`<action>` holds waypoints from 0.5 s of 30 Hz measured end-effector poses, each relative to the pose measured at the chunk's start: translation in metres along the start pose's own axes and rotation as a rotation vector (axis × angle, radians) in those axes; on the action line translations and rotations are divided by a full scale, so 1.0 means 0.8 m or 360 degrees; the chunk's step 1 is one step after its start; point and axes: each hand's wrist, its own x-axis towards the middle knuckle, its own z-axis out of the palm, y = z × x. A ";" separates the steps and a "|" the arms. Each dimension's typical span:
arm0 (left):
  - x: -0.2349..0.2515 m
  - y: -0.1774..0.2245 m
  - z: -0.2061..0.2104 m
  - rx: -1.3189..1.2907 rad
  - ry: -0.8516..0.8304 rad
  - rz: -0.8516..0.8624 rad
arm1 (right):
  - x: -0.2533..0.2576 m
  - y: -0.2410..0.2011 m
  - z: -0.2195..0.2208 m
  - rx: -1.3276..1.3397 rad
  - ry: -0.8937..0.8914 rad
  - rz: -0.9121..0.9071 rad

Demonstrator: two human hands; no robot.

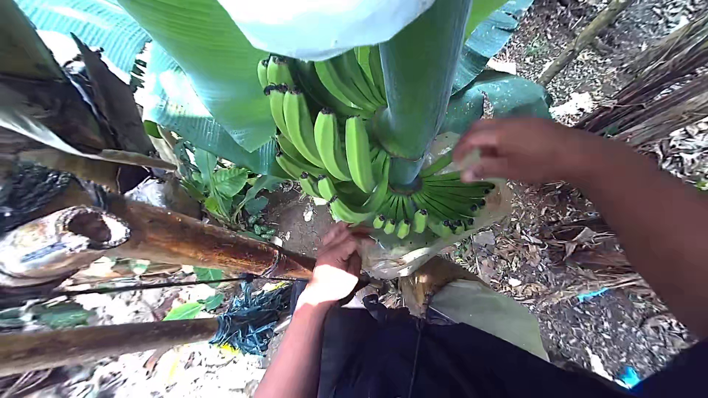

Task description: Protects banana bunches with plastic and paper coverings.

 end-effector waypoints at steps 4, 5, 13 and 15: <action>0.004 0.032 -0.010 0.0445 -0.0497 -0.0022 | -0.107 -0.009 0.074 -0.0221 -0.0222 0.0363; 0.005 0.026 -0.005 0.0435 -0.0420 0.0021 | -0.119 -0.003 0.089 -0.0252 -0.0198 0.0386; 0.049 0.019 0.009 -0.0513 0.0301 -0.0120 | -0.106 -0.010 0.005 -0.0272 0.0224 -0.0054; 0.056 0.023 0.005 -0.0515 0.0279 -0.0244 | -0.081 -0.016 -0.029 -0.0277 0.0429 -0.0147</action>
